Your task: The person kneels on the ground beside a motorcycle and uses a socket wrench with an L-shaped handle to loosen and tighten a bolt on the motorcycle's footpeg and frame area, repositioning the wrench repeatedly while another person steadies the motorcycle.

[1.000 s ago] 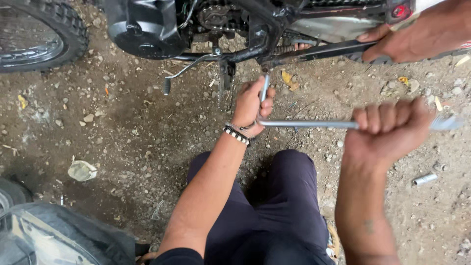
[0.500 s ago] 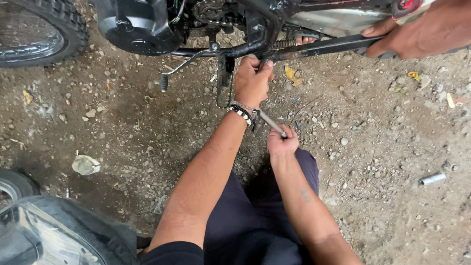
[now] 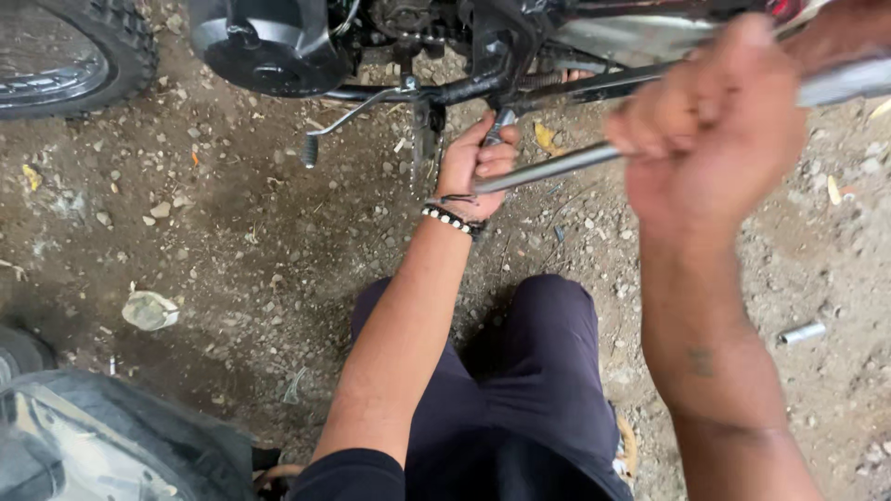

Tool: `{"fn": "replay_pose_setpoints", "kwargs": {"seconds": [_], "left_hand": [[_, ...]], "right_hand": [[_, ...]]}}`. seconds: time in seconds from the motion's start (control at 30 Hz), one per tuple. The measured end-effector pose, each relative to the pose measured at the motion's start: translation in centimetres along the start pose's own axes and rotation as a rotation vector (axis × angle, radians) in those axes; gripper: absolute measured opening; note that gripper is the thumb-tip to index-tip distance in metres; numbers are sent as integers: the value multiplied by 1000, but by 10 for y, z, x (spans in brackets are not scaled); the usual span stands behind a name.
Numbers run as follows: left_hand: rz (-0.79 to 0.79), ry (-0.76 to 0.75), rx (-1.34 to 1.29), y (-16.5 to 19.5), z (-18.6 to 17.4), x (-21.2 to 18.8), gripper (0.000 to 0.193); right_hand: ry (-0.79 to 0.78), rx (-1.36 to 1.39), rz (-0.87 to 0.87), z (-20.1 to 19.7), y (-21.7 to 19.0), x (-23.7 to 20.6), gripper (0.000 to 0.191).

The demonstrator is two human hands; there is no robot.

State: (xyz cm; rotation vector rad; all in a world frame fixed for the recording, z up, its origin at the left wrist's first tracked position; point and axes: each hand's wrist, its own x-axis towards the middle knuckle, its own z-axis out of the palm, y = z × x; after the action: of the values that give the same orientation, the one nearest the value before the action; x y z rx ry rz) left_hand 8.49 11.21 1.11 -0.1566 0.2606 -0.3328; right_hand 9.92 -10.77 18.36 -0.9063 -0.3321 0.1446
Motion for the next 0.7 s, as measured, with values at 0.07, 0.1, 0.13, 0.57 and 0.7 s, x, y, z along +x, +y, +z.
{"fn": "replay_pose_setpoints", "kwargs": {"seconds": [0.07,0.1,0.13,0.57,0.7], "left_hand": [[149,119,289,-10,-1,-7,22],[222,169,440,-15,0,-10,20],[278,227,474,-20,1,-12,18],[480,700,1439,-28,28,0,17],[525,862,2025,-37,41,6,21]], "right_hand": [[208,212,-30,-7,5,-13,49],[368,302,-58,-14,12,-23,49],[526,383,-99,-26,17,-36,50],[1350,1101,89,-65,212,-118,49],[1238,1164,161,-45,247,-115,37]]}}
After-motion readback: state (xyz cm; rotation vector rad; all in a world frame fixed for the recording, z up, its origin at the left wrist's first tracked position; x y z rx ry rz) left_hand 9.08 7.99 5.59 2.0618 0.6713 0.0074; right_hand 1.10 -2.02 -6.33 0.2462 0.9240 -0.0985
